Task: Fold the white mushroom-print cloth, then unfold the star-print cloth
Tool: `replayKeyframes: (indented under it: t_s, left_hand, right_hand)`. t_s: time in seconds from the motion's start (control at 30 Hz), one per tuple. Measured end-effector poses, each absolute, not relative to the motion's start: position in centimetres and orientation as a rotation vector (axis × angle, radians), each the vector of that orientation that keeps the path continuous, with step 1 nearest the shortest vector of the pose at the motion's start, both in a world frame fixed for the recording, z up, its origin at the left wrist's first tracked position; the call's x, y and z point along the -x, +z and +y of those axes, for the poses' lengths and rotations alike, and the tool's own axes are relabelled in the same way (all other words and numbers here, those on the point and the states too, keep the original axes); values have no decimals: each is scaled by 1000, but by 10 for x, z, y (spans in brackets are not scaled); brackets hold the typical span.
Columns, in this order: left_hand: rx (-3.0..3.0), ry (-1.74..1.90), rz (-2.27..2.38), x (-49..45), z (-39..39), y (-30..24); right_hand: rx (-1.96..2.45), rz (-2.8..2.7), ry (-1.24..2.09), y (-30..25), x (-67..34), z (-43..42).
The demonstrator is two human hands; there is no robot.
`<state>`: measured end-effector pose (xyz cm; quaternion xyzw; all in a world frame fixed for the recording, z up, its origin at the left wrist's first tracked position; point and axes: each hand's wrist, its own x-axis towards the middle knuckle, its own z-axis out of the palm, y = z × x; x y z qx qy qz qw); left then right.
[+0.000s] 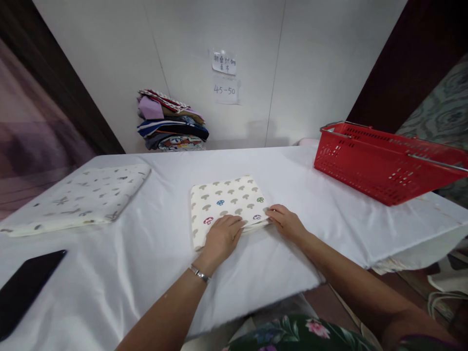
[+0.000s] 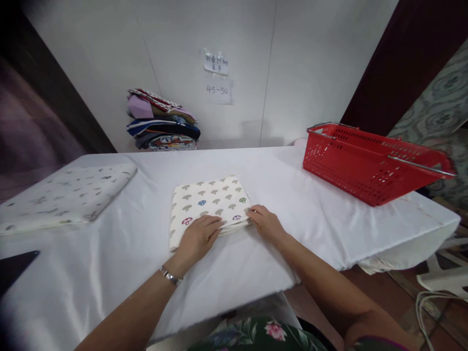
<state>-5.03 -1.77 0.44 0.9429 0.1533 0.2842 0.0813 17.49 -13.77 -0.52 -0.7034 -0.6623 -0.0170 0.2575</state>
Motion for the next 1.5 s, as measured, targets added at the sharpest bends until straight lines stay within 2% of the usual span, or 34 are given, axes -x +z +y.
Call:
replayKeyframes:
  t_s: [0.13, 0.37, 0.63, 0.87, 1.0, 1.17, 1.33, 1.5]
  left_hand:
    - [-2826, 847, 453, 50, -18, 4]
    - [-2812, 874, 452, 50, -17, 2]
    - [-2839, 848, 431, 50, -16, 2]
    - [-2859, 851, 438, 50, -16, 1]
    - [-2855, 842, 447, 50, -16, 1]
    - [-2854, 763, 446, 50, -18, 5]
    - [-2841, 708, 439, 50, -19, 7]
    - [-2825, 741, 425, 50, -18, 6]
  right_hand:
    - [1799, -1622, 171, 0, -174, -141]
    - [1777, -821, 785, 8, -177, -139]
    - [1917, -864, 978, 15, -174, -132]
    - [1792, -737, 1199, 15, -181, -129]
    - [1726, -692, 1194, 16, -180, -128]
    - [1752, -748, 1021, 13, -179, -121]
    - [1909, -893, 782, 2, -181, -118]
    - [1990, -962, 747, -3, -183, -120]
